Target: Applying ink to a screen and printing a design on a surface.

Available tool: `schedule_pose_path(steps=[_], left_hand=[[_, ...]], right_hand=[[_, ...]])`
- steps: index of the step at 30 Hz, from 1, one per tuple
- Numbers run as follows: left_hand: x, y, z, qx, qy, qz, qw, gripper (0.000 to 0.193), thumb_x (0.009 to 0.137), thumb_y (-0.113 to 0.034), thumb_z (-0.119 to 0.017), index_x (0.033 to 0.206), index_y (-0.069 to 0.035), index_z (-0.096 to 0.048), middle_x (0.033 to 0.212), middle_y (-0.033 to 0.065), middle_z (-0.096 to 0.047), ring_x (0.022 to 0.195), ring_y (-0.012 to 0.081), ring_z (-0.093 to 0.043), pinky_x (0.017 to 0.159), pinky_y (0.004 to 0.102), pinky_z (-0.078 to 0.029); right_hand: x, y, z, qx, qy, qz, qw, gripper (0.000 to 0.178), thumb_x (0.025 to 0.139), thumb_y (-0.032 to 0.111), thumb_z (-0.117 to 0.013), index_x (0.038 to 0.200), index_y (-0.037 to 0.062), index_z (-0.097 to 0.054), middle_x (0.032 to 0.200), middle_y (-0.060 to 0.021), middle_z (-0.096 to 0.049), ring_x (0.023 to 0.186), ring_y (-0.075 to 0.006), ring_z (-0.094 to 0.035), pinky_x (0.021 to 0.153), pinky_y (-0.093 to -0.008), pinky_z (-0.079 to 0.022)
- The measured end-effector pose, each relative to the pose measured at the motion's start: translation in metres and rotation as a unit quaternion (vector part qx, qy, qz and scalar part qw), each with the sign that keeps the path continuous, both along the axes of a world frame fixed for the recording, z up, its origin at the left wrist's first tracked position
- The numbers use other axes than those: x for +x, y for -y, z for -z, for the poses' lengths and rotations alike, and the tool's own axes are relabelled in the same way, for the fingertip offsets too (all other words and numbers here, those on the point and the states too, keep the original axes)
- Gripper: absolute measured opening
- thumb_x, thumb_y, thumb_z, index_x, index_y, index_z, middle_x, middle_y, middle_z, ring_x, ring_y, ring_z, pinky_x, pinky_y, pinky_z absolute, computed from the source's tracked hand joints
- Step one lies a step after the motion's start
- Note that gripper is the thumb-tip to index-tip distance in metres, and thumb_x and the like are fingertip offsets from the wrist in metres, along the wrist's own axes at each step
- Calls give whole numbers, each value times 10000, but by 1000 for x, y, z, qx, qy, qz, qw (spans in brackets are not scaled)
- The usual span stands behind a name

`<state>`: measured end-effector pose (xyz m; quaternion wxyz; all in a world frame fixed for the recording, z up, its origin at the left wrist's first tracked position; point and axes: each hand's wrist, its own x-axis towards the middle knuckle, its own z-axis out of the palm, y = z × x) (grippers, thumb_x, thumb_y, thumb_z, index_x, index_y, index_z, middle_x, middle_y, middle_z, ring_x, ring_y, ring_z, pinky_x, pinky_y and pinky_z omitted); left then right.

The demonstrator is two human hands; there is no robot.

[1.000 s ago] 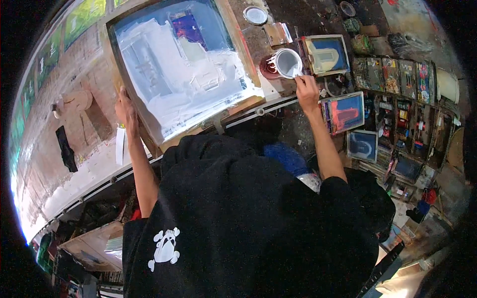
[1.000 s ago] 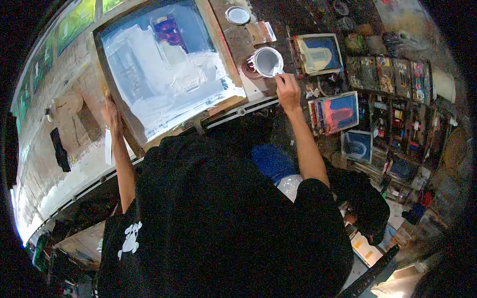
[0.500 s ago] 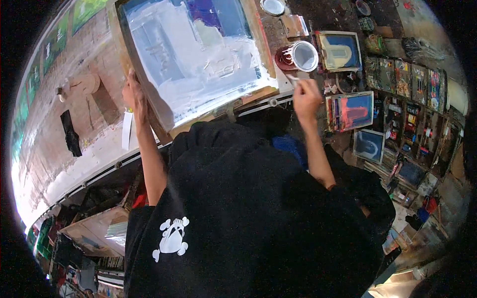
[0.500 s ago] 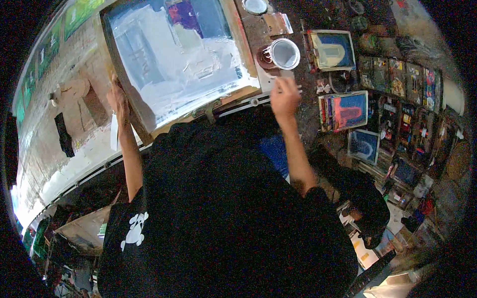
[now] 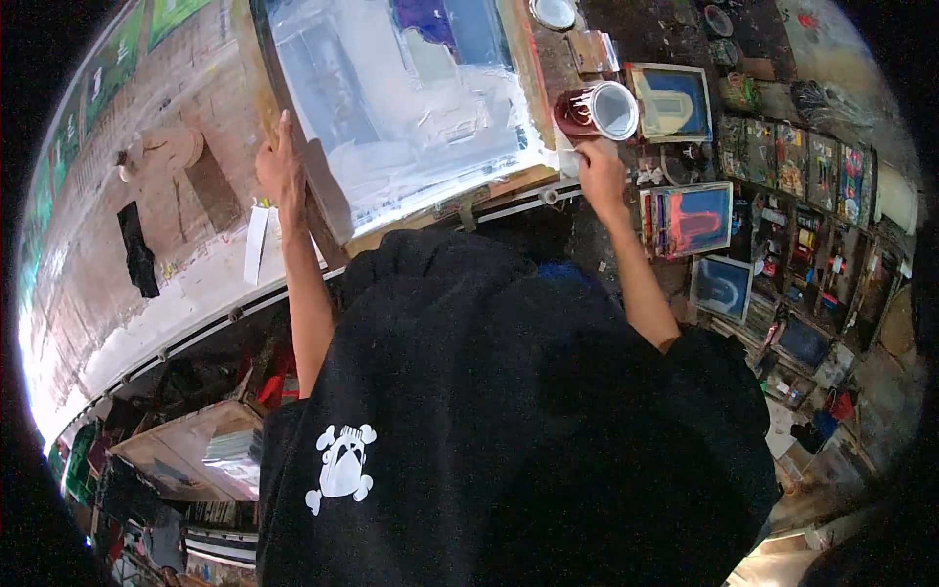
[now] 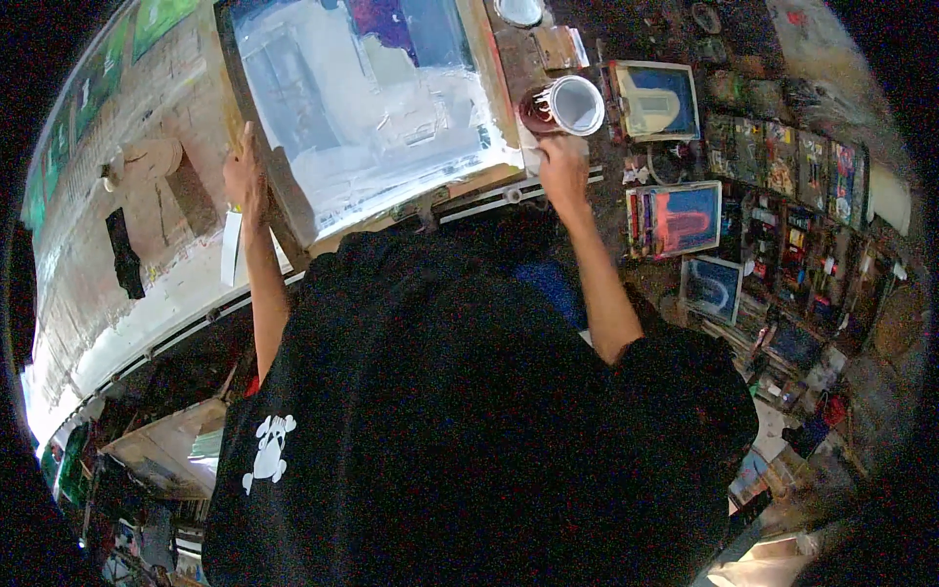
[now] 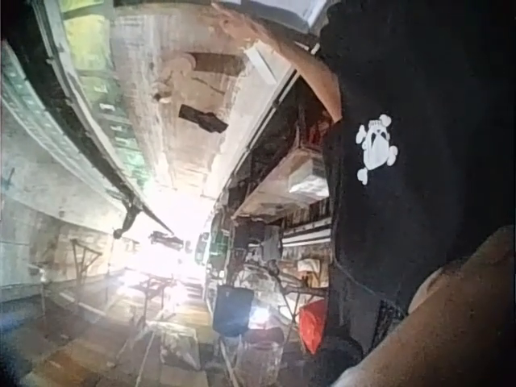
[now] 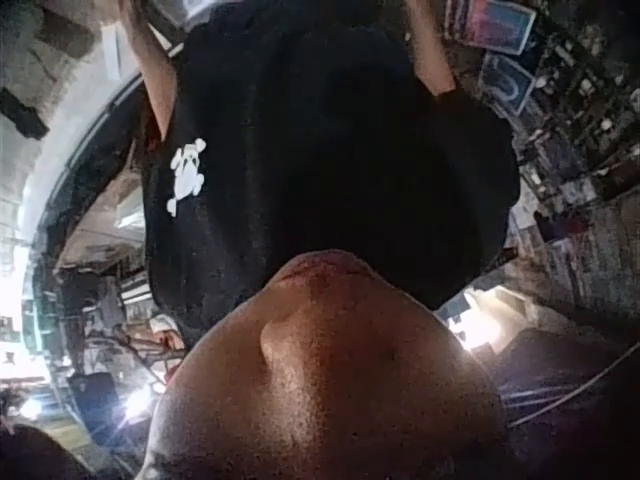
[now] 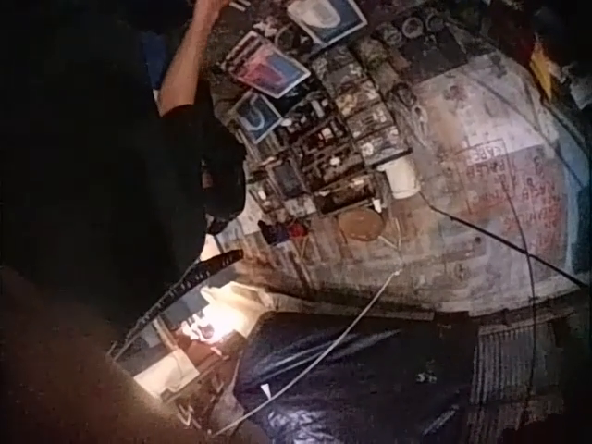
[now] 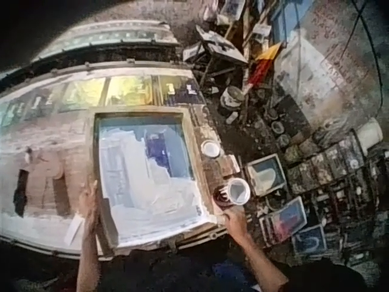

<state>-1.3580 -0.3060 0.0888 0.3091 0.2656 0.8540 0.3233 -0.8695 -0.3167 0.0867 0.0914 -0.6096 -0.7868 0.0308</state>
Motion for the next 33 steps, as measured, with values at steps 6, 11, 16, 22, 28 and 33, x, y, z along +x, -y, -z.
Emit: schedule_pose_path(steps=[6, 11, 16, 22, 28, 33], left_hand=[[-1, -5, 19, 34, 17, -13, 999, 656, 856, -617, -623, 754, 30, -660, 632, 66, -570, 600, 173, -515, 598, 359, -427], [-7, -6, 34, 21, 23, 4, 1000, 652, 855, -624, -622, 690, 7, -627, 594, 44, -537, 569, 168, -501, 560, 363, -411], [-14, -20, 51, -50, -35, 3, 998, 710, 849, -633, -621, 735, 67, -661, 581, 117, -549, 563, 232, -509, 581, 411, -433], [-76, 3, 116, 177, -276, 221, 919, 690, 881, -603, -599, 762, 72, -676, 606, 128, -574, 592, 244, -542, 621, 415, -472], [-21, -9, 65, 156, -13, 137, 978, 633, 880, -610, -604, 726, 4, -625, 608, 48, -537, 540, 186, -509, 524, 384, -458], [-25, -16, 65, 54, 22, 63, 996, 636, 856, -639, -620, 637, -48, -535, 593, 38, -497, 517, 162, -460, 480, 362, -398]], right_hand=[[-1, 4, 23, 19, -80, -77, 994, 220, 730, -11, -623, 935, 56, -668, 937, -101, -611, 944, -318, -608, 778, -406, -503], [6, 17, 27, 4, -78, -148, 986, 252, 700, -30, -619, 937, 54, -642, 922, -90, -590, 935, -301, -608, 784, -400, -515], [29, 26, 24, -22, -67, -185, 980, 269, 678, -37, -619, 930, 55, -636, 930, -82, -590, 926, -292, -611, 777, -412, -521], [46, -5, -25, -69, -308, 4, 949, 73, 827, 5, -636, 881, -19, -679, 851, -144, -662, 773, -268, -664, 686, -333, -513], [83, -33, -54, 219, -139, 52, 964, 96, 823, 41, -638, 899, 18, -692, 878, -101, -649, 799, -262, -647, 698, -350, -526], [88, -26, -24, 213, 17, -60, 975, 185, 771, 64, -639, 949, 51, -688, 938, -78, -603, 915, -242, -611, 762, -358, -551]])
